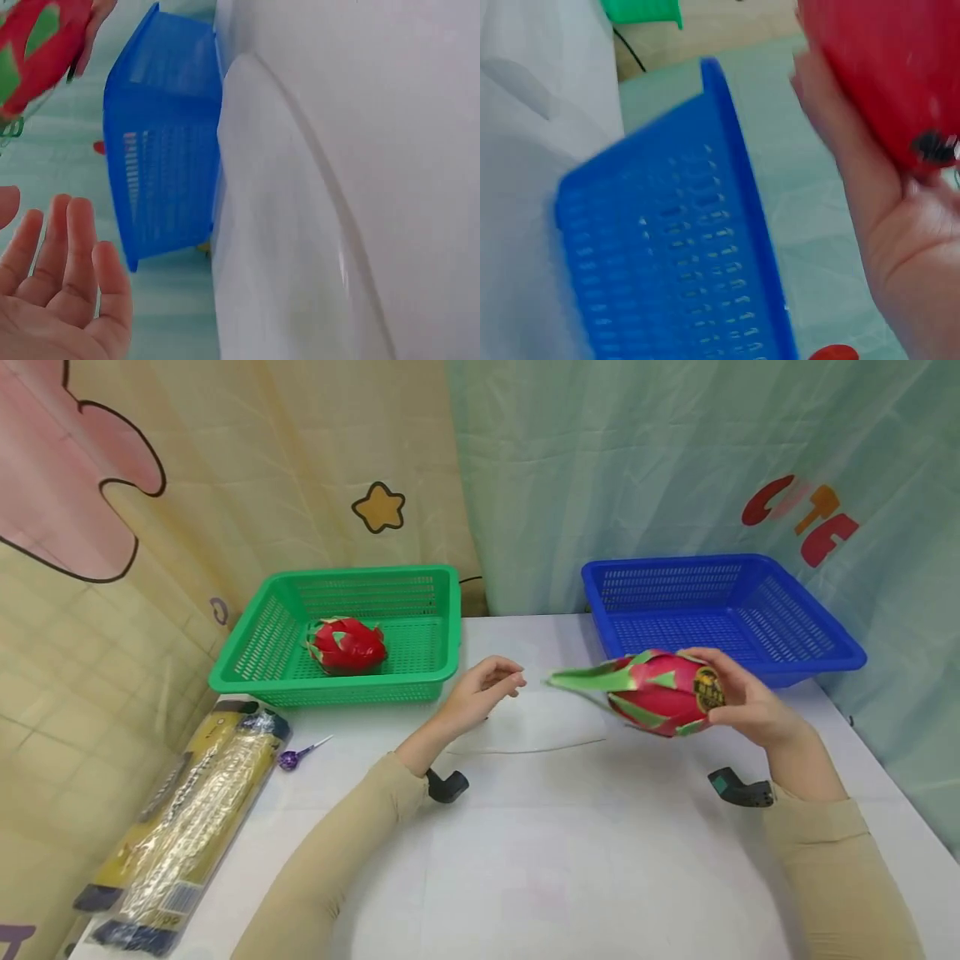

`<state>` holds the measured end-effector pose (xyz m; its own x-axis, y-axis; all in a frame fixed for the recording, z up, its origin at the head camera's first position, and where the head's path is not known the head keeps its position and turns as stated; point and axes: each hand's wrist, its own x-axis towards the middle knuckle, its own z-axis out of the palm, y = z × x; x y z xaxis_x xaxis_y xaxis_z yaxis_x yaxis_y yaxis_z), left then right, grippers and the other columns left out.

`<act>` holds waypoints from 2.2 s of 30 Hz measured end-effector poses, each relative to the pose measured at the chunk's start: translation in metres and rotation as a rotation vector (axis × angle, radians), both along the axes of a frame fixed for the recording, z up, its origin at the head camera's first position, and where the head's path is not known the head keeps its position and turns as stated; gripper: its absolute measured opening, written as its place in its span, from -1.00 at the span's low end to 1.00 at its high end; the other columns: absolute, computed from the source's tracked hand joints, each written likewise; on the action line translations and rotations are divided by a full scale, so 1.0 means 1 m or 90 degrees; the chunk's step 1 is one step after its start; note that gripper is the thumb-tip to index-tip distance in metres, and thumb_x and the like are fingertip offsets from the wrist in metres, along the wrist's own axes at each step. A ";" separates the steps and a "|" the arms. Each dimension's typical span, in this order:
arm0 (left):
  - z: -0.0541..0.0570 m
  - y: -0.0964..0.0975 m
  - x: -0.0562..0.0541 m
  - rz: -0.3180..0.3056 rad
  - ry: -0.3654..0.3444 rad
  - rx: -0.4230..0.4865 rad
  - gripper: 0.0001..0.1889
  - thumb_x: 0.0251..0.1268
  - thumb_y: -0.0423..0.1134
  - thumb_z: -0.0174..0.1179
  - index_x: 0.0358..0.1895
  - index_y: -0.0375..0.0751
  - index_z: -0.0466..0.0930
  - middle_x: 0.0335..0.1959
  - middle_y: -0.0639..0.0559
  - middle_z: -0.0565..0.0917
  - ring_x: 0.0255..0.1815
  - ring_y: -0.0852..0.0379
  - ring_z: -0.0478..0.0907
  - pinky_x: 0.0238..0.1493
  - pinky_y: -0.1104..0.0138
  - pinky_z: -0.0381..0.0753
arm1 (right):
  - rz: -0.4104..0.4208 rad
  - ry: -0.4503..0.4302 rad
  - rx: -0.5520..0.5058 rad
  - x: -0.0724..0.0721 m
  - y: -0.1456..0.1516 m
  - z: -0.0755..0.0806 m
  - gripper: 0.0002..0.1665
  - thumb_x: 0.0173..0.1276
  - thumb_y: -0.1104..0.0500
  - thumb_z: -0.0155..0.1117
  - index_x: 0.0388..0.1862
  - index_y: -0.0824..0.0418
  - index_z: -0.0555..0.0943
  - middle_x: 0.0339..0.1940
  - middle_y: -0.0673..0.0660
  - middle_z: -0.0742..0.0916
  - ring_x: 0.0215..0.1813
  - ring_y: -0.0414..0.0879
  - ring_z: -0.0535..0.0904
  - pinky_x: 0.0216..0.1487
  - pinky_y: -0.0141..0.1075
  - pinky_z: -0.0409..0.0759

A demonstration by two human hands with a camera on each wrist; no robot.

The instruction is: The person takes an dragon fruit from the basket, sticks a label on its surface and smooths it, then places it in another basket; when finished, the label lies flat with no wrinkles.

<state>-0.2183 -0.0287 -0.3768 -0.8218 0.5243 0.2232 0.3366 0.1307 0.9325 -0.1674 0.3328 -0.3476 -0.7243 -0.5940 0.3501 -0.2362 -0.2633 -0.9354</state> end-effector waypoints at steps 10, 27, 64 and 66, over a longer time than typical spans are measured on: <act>-0.019 0.111 -0.004 0.045 -0.073 0.086 -0.69 0.32 -0.23 0.17 0.05 -0.31 0.51 -0.07 -0.07 0.59 -0.23 0.19 0.55 -0.23 0.46 0.52 | -0.466 -0.105 0.123 -0.051 0.009 0.019 -0.26 0.27 0.34 0.25 0.35 -0.09 0.25 0.28 0.05 0.34 0.21 -0.14 0.27 -0.14 -0.54 0.52; -0.017 0.155 -0.010 0.175 -0.126 0.088 -0.78 0.18 -0.17 0.31 -0.11 -0.06 0.64 -0.27 0.20 0.59 -0.33 0.27 0.51 -0.34 0.48 0.52 | -0.500 -0.155 0.496 -0.104 0.019 0.007 0.09 0.17 -0.13 0.36 0.43 0.26 -0.05 0.37 0.41 0.18 0.31 0.28 0.15 0.27 0.14 0.22; 0.067 -0.030 -0.019 -0.067 0.037 -0.094 -0.67 0.36 -0.25 0.10 0.15 -0.24 0.48 -0.07 -0.10 0.60 -0.14 -0.05 0.58 -0.06 0.24 0.52 | -0.546 0.120 0.299 -0.068 -0.131 0.022 -0.54 0.34 0.09 0.23 0.13 0.28 0.47 0.08 0.20 0.59 -0.09 -0.12 0.61 -0.23 -0.44 0.55; 0.081 -0.062 -0.022 -0.028 0.046 -0.087 -0.65 0.34 -0.25 0.12 0.16 -0.24 0.46 -0.05 -0.11 0.59 -0.15 -0.11 0.57 -0.05 0.18 0.52 | -0.474 0.123 0.283 -0.069 -0.154 0.019 -0.59 0.35 0.15 0.22 0.10 0.32 0.48 0.01 0.23 0.62 -0.17 -0.14 0.62 -0.20 -0.40 0.55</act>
<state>-0.2404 -0.0907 -0.2958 -0.7817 0.5888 0.2055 0.4108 0.2382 0.8801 -0.2364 0.1791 -0.3282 -0.9291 -0.1030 0.3552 -0.3657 0.3987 -0.8410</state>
